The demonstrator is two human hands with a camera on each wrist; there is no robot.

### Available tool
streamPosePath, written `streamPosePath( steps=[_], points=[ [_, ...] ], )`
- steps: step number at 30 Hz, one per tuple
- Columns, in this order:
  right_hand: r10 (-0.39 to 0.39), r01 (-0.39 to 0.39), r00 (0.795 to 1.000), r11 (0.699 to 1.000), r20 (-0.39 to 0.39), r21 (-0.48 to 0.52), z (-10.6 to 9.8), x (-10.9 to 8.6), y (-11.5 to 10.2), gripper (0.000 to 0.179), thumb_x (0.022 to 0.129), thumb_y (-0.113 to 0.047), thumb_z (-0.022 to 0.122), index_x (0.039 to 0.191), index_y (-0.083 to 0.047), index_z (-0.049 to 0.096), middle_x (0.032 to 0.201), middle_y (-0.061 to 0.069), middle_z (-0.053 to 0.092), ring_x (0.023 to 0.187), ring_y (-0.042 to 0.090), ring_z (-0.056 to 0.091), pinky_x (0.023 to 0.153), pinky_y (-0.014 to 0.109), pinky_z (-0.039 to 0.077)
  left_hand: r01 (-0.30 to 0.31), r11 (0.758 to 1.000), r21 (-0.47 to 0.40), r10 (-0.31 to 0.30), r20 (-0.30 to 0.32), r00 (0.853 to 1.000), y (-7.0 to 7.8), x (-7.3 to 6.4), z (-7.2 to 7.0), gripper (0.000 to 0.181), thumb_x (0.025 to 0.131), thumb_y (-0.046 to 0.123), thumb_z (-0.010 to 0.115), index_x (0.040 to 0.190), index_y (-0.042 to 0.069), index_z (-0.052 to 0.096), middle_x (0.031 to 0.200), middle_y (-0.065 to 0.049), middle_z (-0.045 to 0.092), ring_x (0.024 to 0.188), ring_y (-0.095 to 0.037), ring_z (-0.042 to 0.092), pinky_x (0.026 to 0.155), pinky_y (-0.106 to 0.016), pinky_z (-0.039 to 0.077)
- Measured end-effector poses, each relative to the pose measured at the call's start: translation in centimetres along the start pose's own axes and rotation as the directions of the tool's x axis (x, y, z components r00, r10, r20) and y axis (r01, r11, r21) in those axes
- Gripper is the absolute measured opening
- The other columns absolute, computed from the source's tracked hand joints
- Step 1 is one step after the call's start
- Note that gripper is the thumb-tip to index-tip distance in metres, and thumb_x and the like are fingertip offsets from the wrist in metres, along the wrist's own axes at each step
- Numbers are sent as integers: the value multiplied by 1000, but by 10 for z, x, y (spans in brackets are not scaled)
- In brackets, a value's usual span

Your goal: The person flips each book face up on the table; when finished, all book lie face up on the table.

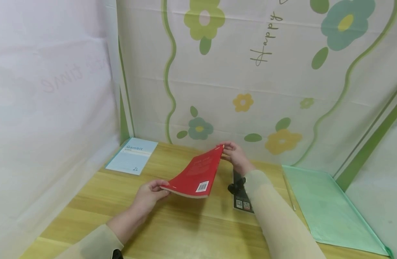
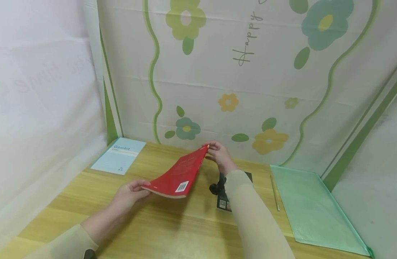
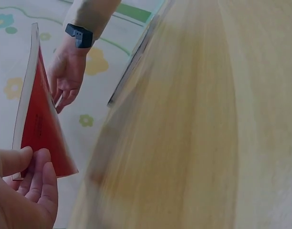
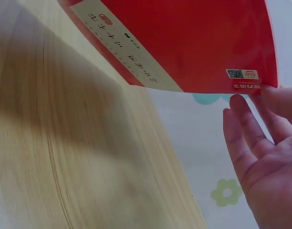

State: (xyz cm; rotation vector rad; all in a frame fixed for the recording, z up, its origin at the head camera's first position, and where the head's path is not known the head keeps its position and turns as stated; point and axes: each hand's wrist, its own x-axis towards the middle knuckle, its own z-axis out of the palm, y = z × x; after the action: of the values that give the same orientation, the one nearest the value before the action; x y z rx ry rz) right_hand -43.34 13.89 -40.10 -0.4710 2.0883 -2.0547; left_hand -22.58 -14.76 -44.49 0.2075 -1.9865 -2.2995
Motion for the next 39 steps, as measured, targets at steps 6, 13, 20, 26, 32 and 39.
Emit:
streamPosePath(
  steps=[6, 13, 20, 26, 32, 39],
  points=[
    [-7, 7, 1000, 1000, 12, 25, -2, -1, -3, 30, 100, -1, 53, 129, 5, 51, 135, 25, 54, 98, 17, 63, 83, 34, 51, -9, 999, -41, 9, 9, 1000, 1, -1, 1, 17, 90, -10, 63, 106, -11, 64, 101, -18, 69, 91, -26, 68, 87, -43, 55],
    [-4, 2, 1000, 997, 17, 76, -1, -2, -9, 33, 101, -3, 53, 133, 4, 48, 122, 12, 65, 90, 16, 62, 69, 25, 48, -40, 998, -49, 40, 7, 999, 0, 0, 0, 20, 89, -10, 65, 108, -13, 65, 97, -18, 70, 88, -27, 70, 83, -39, 57],
    [-21, 19, 1000, 992, 17, 128, 1, -1, -14, 30, 101, -1, 52, 129, 6, 47, 106, -1, 69, 90, 15, 62, 76, 29, 48, -58, 998, 37, 59, -7, 998, 2, -2, -2, 24, 89, -4, 67, 112, -10, 66, 95, -19, 71, 84, -21, 70, 76, -36, 57],
    [-33, 30, 999, 990, 20, 138, 1, 1, -17, 29, 100, 2, 51, 127, 9, 45, 98, -4, 69, 90, 14, 62, 85, 36, 50, -82, 992, 93, 82, 6, 997, 5, -4, -5, 22, 89, 2, 71, 110, -5, 69, 88, -13, 71, 87, -21, 67, 83, -32, 50],
    [-49, 44, 998, 988, 28, 151, 2, 1, -18, 30, 100, 5, 49, 128, 14, 42, 97, -2, 69, 89, 14, 63, 86, 35, 51, -90, 992, 87, 90, 14, 996, 4, -5, -4, 20, 87, -1, 71, 106, -5, 69, 90, -13, 69, 87, -23, 67, 88, -29, 49],
    [-50, 47, 999, 986, 15, 160, 2, 0, -19, 19, 101, 5, 48, 119, 2, 52, 97, -1, 67, 89, 14, 62, 88, 35, 51, -87, 984, 153, 90, -10, 996, 2, -4, -6, 18, 85, 6, 75, 102, 1, 73, 102, -9, 66, 103, -24, 55, 89, -36, 40]
  ],
)
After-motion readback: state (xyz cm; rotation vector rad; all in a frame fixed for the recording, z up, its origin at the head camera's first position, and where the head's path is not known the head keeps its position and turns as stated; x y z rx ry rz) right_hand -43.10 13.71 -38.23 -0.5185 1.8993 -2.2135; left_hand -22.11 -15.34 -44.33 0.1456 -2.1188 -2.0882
